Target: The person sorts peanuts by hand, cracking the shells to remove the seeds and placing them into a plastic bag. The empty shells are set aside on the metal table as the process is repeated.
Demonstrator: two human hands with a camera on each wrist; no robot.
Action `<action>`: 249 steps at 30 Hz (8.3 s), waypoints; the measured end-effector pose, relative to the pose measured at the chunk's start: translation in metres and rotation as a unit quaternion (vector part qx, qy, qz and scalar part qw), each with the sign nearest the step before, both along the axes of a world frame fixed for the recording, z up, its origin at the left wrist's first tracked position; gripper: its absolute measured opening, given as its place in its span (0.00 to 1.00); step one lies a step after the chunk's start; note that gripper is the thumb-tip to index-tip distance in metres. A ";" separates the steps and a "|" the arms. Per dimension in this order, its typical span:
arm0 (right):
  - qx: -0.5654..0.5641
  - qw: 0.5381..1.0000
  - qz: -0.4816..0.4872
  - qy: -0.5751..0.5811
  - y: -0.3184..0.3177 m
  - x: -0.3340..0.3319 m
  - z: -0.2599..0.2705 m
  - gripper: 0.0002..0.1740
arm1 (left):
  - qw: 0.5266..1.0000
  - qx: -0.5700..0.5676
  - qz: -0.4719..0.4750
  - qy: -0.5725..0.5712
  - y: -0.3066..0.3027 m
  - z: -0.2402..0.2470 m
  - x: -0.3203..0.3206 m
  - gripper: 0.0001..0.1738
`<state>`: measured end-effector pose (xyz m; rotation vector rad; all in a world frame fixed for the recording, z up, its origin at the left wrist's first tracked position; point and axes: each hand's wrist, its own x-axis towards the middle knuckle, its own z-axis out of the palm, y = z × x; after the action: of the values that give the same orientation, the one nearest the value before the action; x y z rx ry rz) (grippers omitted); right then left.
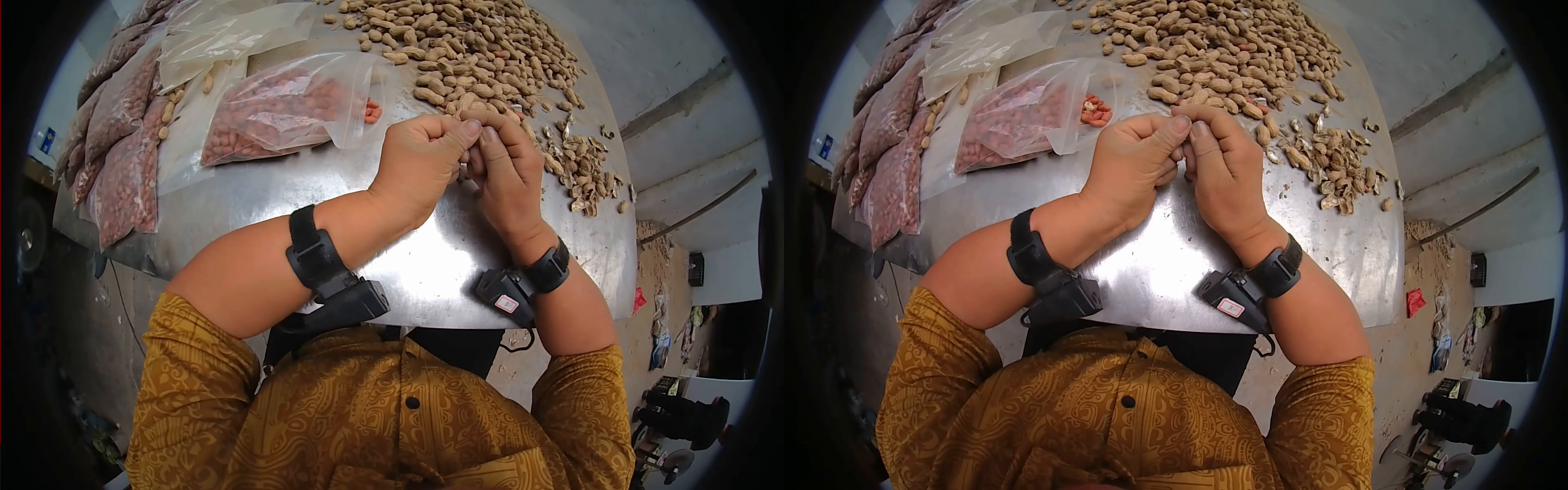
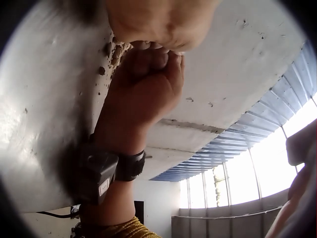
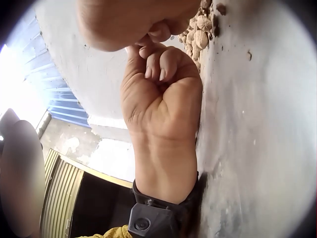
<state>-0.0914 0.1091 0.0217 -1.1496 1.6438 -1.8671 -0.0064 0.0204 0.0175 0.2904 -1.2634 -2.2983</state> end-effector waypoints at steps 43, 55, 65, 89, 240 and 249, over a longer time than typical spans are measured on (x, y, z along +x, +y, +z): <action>0.062 0.995 -0.005 0.079 0.001 -0.008 0.005 0.10 | 0.981 0.170 -0.093 -0.001 -0.019 -0.010 0.000 0.05; 0.006 0.872 -0.029 0.489 -0.005 -0.010 0.016 0.11 | 0.940 0.319 -0.121 -0.007 -0.018 -0.010 -0.004 0.10; 0.015 0.875 -0.048 0.482 0.000 -0.012 0.018 0.11 | 0.928 0.342 -0.147 0.000 -0.019 -0.006 -0.003 0.09; 0.078 0.958 -0.069 0.266 0.005 -0.015 0.011 0.08 | 0.999 0.035 -0.020 0.006 -0.012 -0.011 0.001 0.07; 0.423 0.881 0.081 0.196 0.007 -0.009 0.084 0.06 | 0.975 0.215 -0.054 0.008 -0.056 -0.005 0.007 0.10; 0.414 0.866 0.064 0.272 0.071 0.000 0.030 0.10 | 0.790 -0.612 0.009 -0.038 -0.038 -0.021 0.002 0.10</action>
<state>-0.0910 0.1803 0.0521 -1.3600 2.2434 -0.5809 -0.0046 -0.0172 -0.0032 -0.0871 -2.4231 -1.0234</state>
